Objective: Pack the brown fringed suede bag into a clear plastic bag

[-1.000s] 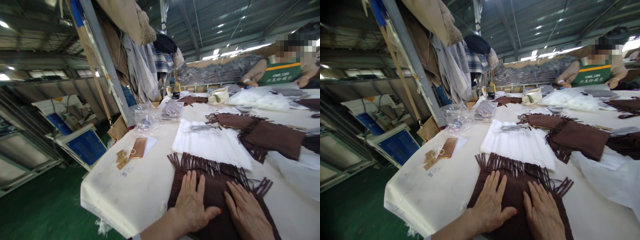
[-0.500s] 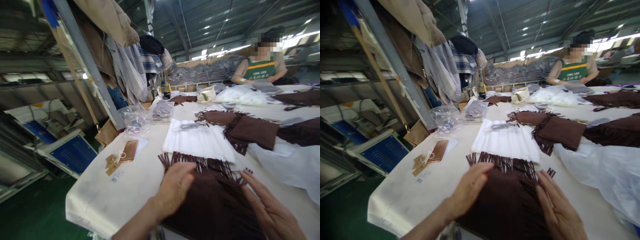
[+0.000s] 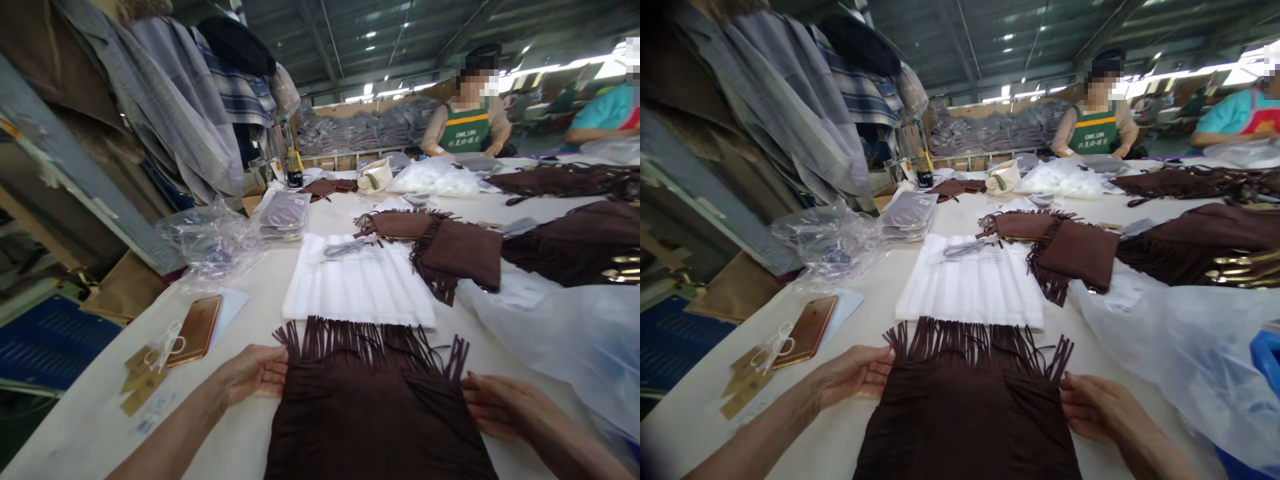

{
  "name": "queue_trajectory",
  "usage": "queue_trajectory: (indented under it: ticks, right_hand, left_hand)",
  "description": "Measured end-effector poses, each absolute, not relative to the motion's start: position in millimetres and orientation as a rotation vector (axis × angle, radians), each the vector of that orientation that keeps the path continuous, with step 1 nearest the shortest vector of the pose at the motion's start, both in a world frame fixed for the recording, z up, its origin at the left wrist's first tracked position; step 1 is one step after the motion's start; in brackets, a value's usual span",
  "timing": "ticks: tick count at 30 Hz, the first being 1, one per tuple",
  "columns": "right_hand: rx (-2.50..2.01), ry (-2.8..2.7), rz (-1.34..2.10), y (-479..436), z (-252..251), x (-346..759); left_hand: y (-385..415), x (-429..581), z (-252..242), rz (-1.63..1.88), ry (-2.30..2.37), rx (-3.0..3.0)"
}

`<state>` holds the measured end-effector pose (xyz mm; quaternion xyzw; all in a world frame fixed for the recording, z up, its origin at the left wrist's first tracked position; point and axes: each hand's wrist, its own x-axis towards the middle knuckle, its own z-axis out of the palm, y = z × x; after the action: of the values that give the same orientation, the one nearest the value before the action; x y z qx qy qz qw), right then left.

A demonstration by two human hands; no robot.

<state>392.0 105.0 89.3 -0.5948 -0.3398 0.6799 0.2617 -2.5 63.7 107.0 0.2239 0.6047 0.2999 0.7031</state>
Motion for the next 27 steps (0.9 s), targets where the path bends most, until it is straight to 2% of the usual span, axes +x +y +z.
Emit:
queue_trajectory:
  ticks: [6, 13, 17, 22, 27]
  right_hand:
    - [-1.339, -0.796, 2.340, 124.4, 83.2, 393.5]
    - [-1.042, -0.765, 2.568, 148.5, 82.7, 361.5]
    - [-1.051, -1.120, 2.604, 171.0, 87.1, 340.9]
    - [-0.968, -1.230, 2.579, 187.5, 79.9, 327.0]
    - [-0.875, -1.669, 2.275, 177.0, 87.7, 338.1]
  left_hand:
    - [83.1, 5.9, 96.5, 0.535, 1.177, 0.433]
    - [118.6, 30.0, 85.1, 0.458, 0.683, 0.461]
    - [141.0, 44.4, 74.4, 0.287, 0.641, 0.509]
    - [152.8, 58.1, 70.2, 0.242, 0.587, 0.463]
    - [156.0, 65.9, 99.5, 0.150, 0.647, 0.704]
